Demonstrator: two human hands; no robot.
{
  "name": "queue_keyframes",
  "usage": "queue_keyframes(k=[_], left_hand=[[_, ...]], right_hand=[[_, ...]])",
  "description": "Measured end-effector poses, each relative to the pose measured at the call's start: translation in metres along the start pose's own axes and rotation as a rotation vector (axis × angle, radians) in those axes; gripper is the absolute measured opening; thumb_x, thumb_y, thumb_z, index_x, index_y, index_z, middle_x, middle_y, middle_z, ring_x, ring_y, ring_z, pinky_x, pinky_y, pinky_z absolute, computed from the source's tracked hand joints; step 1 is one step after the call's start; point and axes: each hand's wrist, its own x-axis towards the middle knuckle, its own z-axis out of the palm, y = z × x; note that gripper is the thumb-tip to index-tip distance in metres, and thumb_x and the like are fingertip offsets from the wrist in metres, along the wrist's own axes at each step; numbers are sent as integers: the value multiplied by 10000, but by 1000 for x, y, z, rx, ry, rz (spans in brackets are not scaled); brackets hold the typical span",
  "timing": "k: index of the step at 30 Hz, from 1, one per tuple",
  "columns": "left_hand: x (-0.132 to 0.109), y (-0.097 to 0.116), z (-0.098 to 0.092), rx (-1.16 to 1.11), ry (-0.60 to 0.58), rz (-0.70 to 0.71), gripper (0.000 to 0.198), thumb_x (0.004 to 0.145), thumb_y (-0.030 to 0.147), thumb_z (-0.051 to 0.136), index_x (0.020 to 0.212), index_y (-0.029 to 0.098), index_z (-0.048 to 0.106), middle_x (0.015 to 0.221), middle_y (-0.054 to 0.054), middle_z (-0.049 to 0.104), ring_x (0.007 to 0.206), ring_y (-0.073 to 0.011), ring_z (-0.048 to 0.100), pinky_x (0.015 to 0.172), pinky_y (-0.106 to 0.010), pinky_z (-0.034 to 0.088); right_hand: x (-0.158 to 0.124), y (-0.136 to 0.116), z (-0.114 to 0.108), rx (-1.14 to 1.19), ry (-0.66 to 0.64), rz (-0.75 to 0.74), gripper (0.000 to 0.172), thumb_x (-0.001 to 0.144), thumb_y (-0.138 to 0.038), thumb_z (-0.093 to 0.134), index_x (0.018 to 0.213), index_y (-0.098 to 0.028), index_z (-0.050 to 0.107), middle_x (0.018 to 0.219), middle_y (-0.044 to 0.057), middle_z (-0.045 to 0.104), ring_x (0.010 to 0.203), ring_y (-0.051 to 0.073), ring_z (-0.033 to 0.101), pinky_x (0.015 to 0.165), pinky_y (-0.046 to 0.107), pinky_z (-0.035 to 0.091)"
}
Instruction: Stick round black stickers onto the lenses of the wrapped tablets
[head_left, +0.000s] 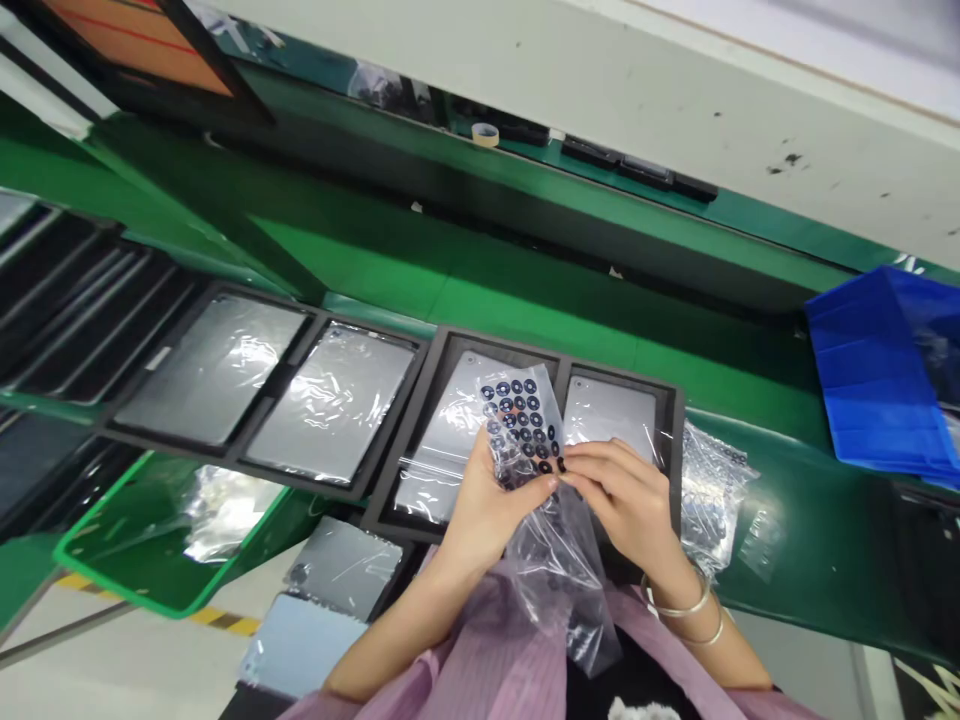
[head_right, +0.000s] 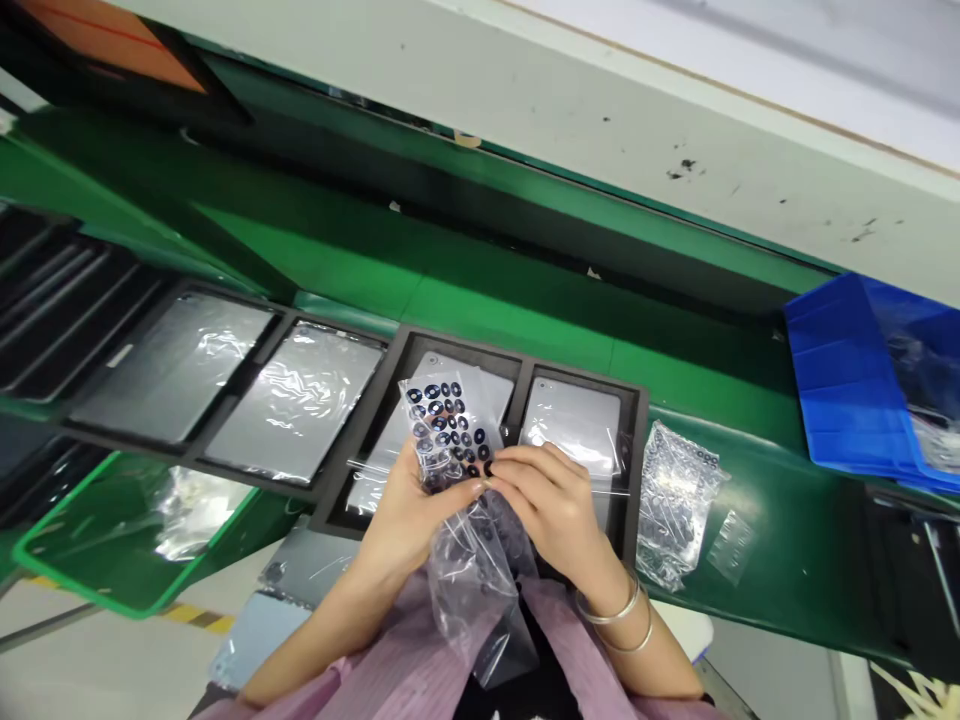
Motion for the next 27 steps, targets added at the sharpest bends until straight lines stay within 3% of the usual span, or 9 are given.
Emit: queue_keyframes(k=[8, 16, 22, 27], left_hand=[[8, 4, 0, 99, -3, 21, 372, 613, 131, 746, 909, 188, 528, 723, 37, 643, 694, -158, 628, 704, -303, 495], [17, -3, -4, 106, 32, -52, 373, 610, 152, 756, 918, 185, 548, 752, 32, 653, 677, -144, 618, 696, -287, 486], [23, -3, -16, 75, 119, -68, 392, 606, 167, 772, 922, 185, 540, 751, 32, 653, 670, -139, 620, 683, -275, 482], [28, -1, -29, 78, 188, -43, 415, 595, 185, 785, 938, 181, 550, 736, 31, 652, 660, -154, 629, 670, -284, 491]], right_hand=[[-3, 8, 7, 3, -17, 41, 188, 860, -101, 551, 991, -201, 640, 964, 62, 686, 866, 165, 649, 731, 351, 545], [4, 20, 13, 4, -4, 146, 145, 898, -149, 472, 900, -194, 610, 828, 39, 693, 777, 157, 656, 687, 300, 531], [23, 82, 5, -259, 122, 239, 147, 882, -259, 542, 802, -190, 643, 726, 16, 691, 610, 142, 622, 587, 252, 488], [19, 135, 22, -408, -49, 137, 210, 918, -236, 473, 840, -164, 653, 840, 67, 699, 793, 179, 632, 719, 288, 485]])
